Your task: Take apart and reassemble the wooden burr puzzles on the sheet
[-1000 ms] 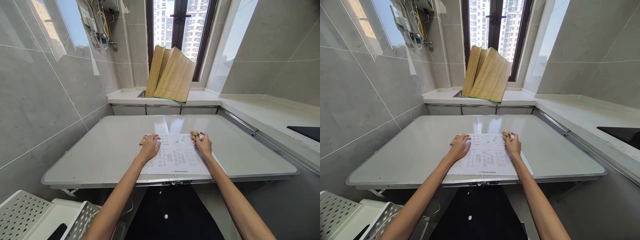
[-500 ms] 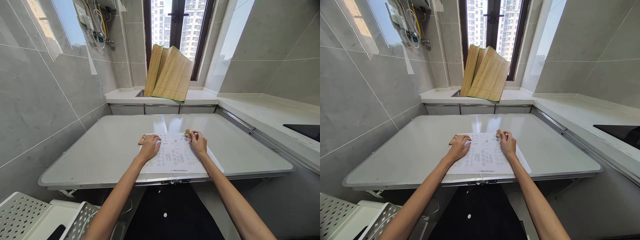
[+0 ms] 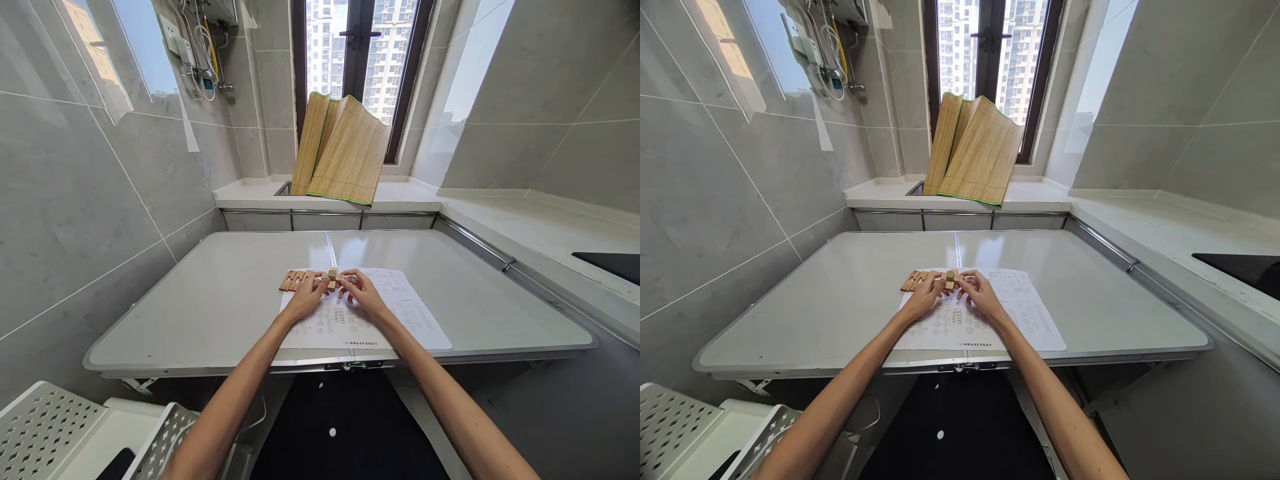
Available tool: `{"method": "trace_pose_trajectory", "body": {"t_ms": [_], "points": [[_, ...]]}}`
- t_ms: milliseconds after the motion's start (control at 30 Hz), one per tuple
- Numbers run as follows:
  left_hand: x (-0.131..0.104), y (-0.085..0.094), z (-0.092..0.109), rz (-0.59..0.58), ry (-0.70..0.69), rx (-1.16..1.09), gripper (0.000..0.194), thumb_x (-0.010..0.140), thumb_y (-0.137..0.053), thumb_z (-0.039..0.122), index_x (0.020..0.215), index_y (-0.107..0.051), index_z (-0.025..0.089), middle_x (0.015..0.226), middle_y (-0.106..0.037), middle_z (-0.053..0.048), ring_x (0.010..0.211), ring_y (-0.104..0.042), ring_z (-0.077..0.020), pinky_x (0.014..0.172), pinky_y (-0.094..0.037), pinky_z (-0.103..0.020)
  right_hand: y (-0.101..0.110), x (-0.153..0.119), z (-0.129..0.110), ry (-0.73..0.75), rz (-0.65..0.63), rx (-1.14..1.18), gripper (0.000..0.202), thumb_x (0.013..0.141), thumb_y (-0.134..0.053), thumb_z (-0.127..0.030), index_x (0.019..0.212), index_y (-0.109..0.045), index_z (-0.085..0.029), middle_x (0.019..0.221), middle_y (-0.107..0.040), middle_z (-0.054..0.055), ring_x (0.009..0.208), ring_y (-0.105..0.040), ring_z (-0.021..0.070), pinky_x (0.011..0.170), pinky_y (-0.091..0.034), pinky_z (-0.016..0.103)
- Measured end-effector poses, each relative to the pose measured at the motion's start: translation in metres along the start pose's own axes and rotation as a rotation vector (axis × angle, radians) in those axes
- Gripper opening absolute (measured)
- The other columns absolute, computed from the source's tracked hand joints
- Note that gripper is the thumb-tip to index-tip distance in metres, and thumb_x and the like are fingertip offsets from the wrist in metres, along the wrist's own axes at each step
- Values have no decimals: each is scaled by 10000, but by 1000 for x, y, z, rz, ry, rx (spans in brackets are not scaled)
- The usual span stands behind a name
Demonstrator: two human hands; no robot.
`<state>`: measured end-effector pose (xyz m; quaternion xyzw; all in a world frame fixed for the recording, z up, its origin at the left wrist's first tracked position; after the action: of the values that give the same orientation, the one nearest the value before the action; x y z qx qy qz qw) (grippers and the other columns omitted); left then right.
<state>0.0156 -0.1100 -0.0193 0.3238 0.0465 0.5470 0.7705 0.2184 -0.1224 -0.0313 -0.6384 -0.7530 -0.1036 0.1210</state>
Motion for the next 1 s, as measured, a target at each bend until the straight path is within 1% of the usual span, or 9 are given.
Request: {"method": "trace_pose_trajectory", "body": {"t_ms": [100,200,233,300,400,467,600,800,1000], "points": [[2,-2,1,-3,15,-38,588,1037,-400,687,1274,-623,198,1054,-790,-88,943,-755,-242,878,-574,-373,-1,-4,-3,0,-39,-4,448,862,-738,-605,1076,-595,-239,938,-748,45,704,-733,190,497,-484,252],[2,-2,5,-24,6,-56,543,1007,-473,693,1097,-697,206,1027,-782,-69,957,-745,-238,867,-581,-359,0,-8,-4,-7,-82,-26,432,858,-750,-594,1041,-594,-235,945,-753,48,720,-741,193,517,-494,255],[1,-2,6,-29,1,-57,529,990,-513,689,1074,-709,205,1019,-781,-65,963,-742,-239,867,-583,-358,0,-9,-4,-11,-94,-38,436,855,-753,-596,1043,-598,-234,953,-755,51,722,-743,195,516,-494,256],[0,-1,9,-22,-10,-49,514,938,-617,671,1135,-720,207,1052,-779,-67,967,-736,-243,872,-585,-364,0,-11,-4,-18,-115,-70,443,862,-743,-597,1084,-616,-234,993,-762,61,725,-749,201,503,-488,255],[-3,1,12,14,-29,-18,611,841,-761,619,1296,-688,218,1145,-764,-78,988,-718,-256,892,-581,-389,0,-14,-3,-13,-147,-145,426,899,-703,-565,1161,-671,-232,1053,-774,75,761,-753,216,500,-488,260],[-5,2,14,36,-43,7,646,794,-814,590,1306,-692,216,1180,-755,-86,1007,-706,-266,907,-573,-400,0,-15,-2,12,-156,-212,370,909,-695,-518,1136,-724,-227,1044,-785,71,806,-743,226,554,-511,280],[-6,2,18,63,-83,54,591,758,-847,562,1219,-736,209,1112,-768,-82,963,-690,-264,892,-562,-404,2,-16,1,85,-108,-340,242,887,-714,-438,1006,-770,-235,983,-794,48,856,-711,228,682,-523,316],[-6,0,18,77,-137,94,578,744,-846,584,1173,-742,211,1026,-768,-71,896,-676,-250,845,-558,-399,3,-16,7,148,-32,-462,178,867,-705,-390,958,-739,-241,909,-769,38,784,-675,216,666,-490,319],[-7,-1,19,130,-146,103,536,744,-857,559,1129,-740,205,1016,-761,-72,879,-675,-244,831,-560,-400,1,-19,7,162,37,-532,170,884,-665,-419,932,-692,-258,844,-718,34,702,-625,218,660,-479,338]]}}
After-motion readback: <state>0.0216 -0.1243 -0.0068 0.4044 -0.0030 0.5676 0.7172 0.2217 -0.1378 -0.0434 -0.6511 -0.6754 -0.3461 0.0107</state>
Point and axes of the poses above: each hand's wrist, its own x-axis towards the middle knuckle, its own y-axis out of the back of the hand, z = x × y, the point moved 2 cm from there along x, towards the middle knuckle
